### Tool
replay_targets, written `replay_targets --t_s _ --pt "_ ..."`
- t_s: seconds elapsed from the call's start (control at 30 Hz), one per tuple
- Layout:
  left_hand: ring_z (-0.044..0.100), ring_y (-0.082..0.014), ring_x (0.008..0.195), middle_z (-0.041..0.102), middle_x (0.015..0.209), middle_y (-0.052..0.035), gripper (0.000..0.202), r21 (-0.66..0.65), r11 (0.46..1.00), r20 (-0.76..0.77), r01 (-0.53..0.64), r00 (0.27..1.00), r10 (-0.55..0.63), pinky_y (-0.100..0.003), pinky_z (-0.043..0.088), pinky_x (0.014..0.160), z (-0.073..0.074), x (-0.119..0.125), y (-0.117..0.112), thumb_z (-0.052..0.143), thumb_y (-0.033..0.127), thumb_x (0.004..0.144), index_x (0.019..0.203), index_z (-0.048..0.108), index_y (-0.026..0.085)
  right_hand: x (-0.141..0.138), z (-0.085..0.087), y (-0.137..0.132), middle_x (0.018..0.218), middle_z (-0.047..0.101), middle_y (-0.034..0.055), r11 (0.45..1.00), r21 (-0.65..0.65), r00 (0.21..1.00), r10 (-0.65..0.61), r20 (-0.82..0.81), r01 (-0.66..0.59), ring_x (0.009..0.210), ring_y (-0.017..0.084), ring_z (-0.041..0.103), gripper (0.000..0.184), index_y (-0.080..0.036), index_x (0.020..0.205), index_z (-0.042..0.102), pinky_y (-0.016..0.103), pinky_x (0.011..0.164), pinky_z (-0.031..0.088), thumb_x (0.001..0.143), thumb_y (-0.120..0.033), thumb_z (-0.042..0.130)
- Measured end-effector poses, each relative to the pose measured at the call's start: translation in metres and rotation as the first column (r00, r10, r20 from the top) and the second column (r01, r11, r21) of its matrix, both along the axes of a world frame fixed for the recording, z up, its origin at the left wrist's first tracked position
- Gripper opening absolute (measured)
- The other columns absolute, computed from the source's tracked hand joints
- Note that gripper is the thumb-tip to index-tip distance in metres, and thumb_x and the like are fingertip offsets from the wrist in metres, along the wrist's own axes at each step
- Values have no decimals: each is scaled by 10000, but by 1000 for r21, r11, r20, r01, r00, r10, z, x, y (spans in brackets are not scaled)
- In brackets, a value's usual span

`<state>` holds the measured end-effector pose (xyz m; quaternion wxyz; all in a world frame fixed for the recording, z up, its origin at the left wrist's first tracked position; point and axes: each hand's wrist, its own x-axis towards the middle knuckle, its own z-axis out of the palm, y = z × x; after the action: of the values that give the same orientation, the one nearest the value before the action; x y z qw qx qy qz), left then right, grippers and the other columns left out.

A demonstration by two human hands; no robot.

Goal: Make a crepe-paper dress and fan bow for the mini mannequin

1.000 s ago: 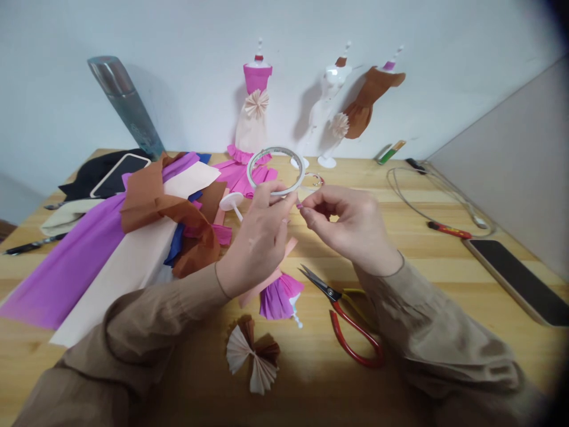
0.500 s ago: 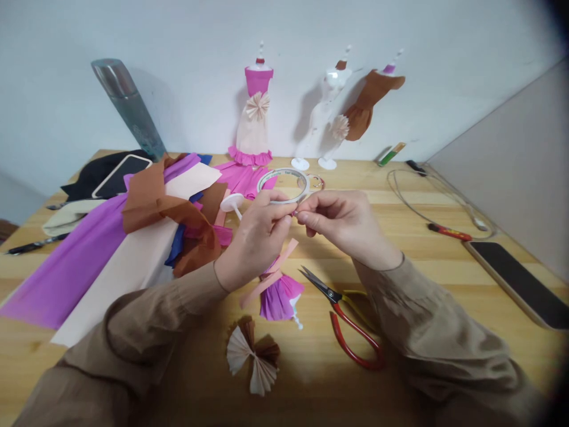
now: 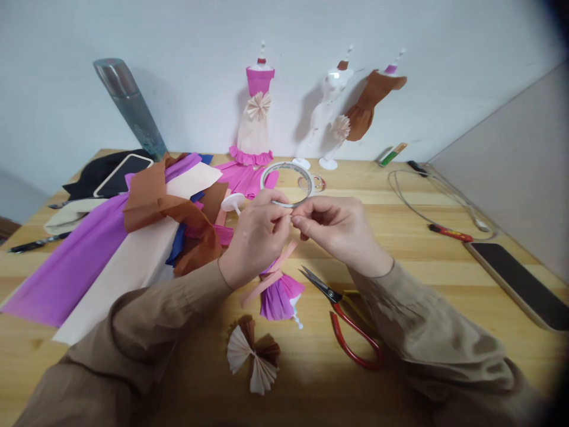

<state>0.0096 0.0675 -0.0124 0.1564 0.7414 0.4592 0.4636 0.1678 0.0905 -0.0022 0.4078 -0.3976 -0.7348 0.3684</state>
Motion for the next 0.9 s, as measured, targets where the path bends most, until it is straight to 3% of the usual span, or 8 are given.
replay_targets --t_s 0.4,0.9 --pt "633 -120 841 665 904 -29 241 55 997 44 -52 998 49 -235 492 758 -4 1 2 537 39 790 586 592 155 -3 -1 -2 563 611 5 999 -31 1000 -12 -20 11 484 122 556 158 -172 624 612 259 469 451 751 -263 640" --pt "633 -136 859 669 925 -44 217 30 997 68 -70 995 68 -264 500 765 -5 -1 5 536 35 784 618 615 150 -5 -1 -4 592 592 -2 947 320 993 -46 113 7 539 107 499 169 -173 628 582 251 524 392 793 -149 555"
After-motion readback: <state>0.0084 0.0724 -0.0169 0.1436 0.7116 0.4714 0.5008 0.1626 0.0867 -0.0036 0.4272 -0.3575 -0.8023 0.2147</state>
